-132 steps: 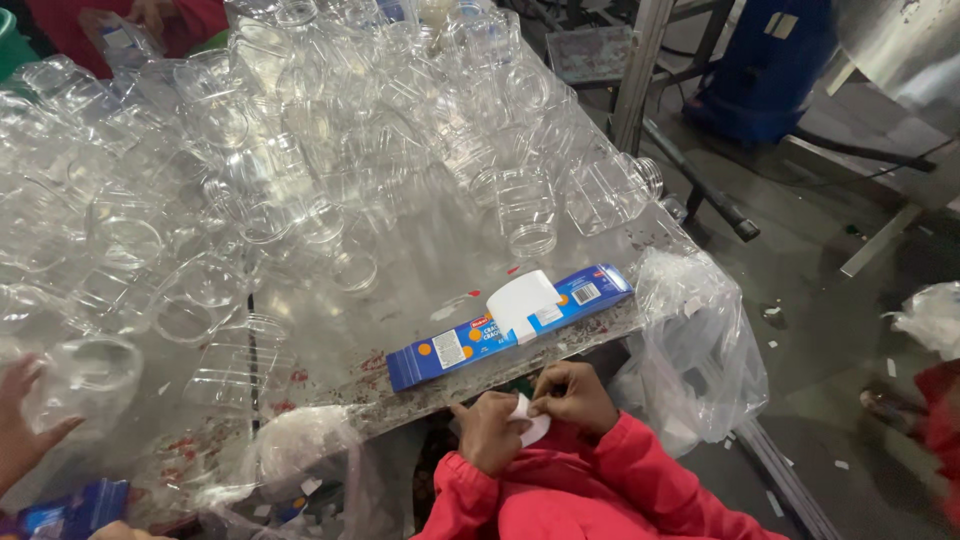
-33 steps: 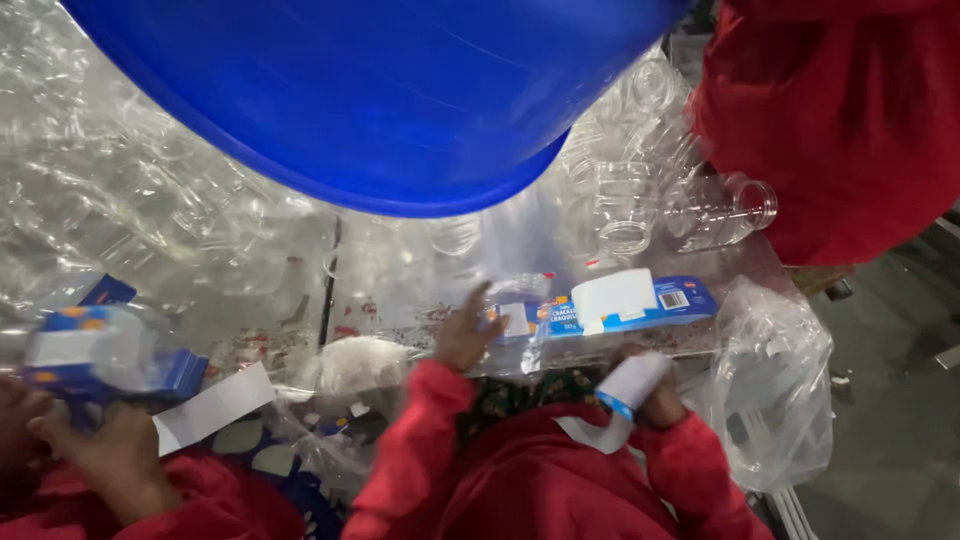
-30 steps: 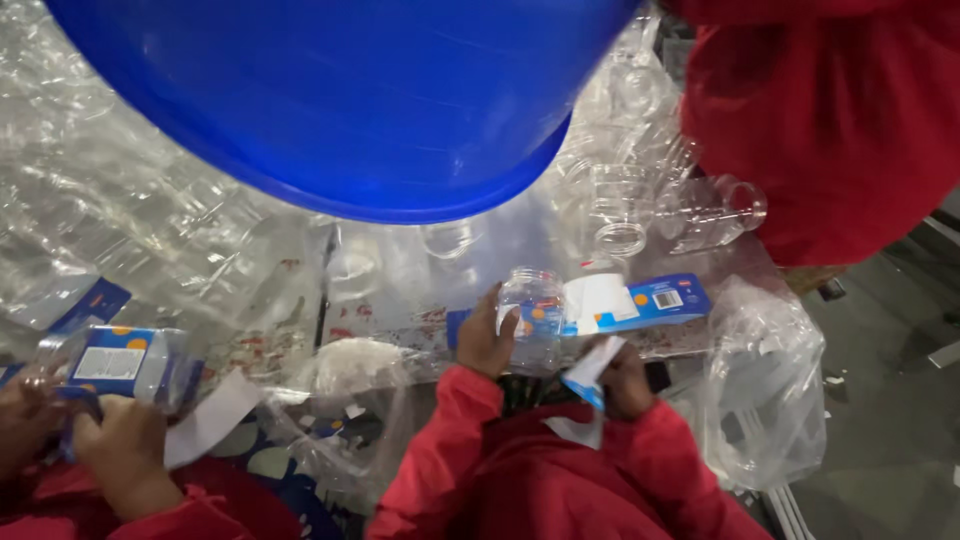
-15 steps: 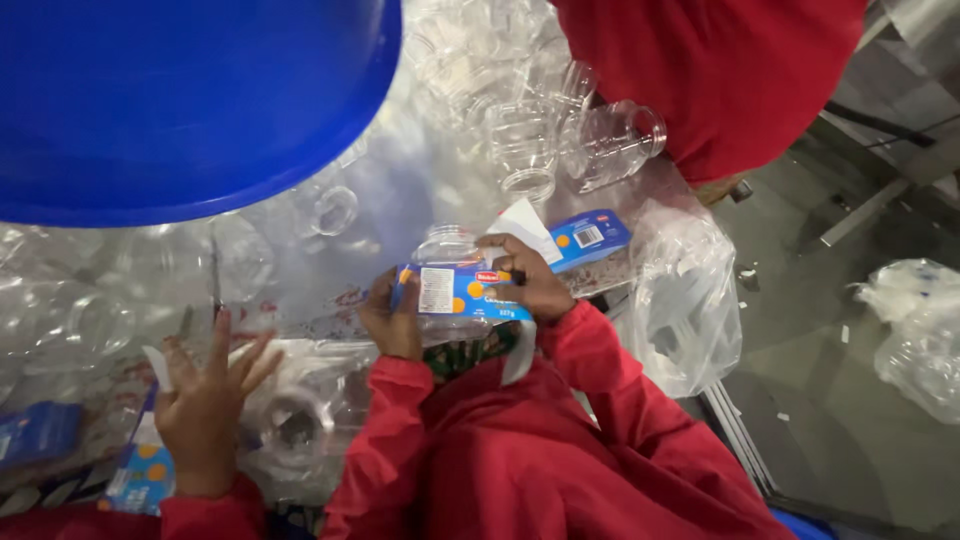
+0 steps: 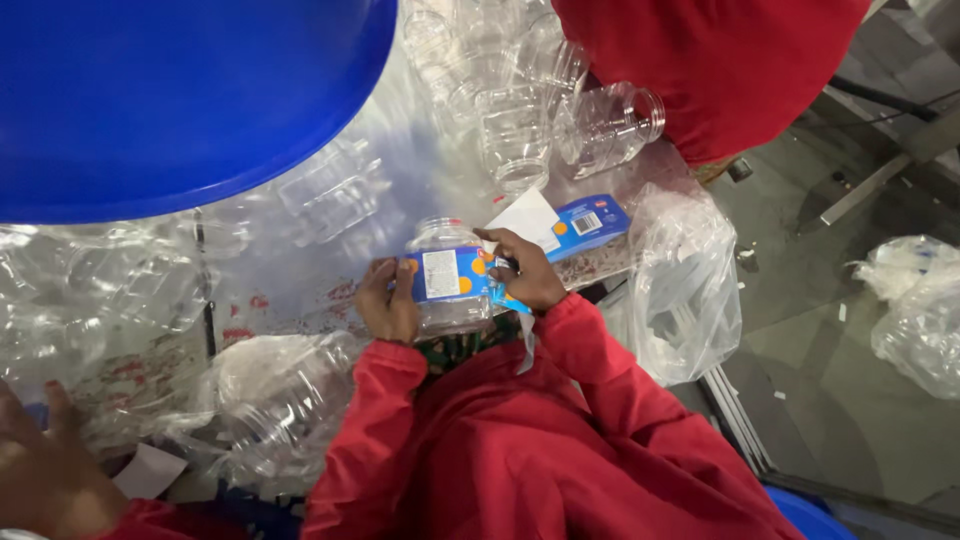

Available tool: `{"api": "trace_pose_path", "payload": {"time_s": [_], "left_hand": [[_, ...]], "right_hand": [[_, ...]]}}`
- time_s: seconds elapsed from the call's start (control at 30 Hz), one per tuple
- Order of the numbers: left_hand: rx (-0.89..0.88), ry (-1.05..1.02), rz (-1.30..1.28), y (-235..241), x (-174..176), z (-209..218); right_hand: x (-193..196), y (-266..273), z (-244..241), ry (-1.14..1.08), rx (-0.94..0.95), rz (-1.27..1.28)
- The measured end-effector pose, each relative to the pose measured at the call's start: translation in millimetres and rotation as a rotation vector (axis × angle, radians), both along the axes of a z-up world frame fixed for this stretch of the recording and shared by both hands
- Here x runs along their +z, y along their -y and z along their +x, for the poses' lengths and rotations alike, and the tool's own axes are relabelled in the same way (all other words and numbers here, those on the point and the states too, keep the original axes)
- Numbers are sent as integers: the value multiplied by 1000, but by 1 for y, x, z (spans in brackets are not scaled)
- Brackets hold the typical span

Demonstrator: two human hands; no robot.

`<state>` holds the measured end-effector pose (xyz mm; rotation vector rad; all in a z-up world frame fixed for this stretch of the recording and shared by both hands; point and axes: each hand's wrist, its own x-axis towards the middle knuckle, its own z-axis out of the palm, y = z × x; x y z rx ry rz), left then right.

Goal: The person applies adhesive labels to clear plastic jars by hand, smoothing the labels onto the side of each jar before setting the jars aside.

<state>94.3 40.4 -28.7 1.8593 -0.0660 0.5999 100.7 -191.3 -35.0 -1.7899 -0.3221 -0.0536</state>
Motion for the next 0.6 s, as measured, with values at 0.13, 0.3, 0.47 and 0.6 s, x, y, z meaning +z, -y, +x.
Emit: {"api": "trace_pose_path", "payload": {"time_s": [0.13,0.3,0.47,0.6], "left_hand": [[-42,-36,220,-9,-4,12],[-71,-329,404,-24,-65,38],[-479,-439,-151,-36,-85,62],[-836,-778,-654,-39,-29,52]], "right_hand": [[-8,-6,-4,44,-104,-108],[-9,-13,-3,58,-149,-266],[-25,-3,-6,291,-76,-204],[-51,-8,-5,179,159,0]]}}
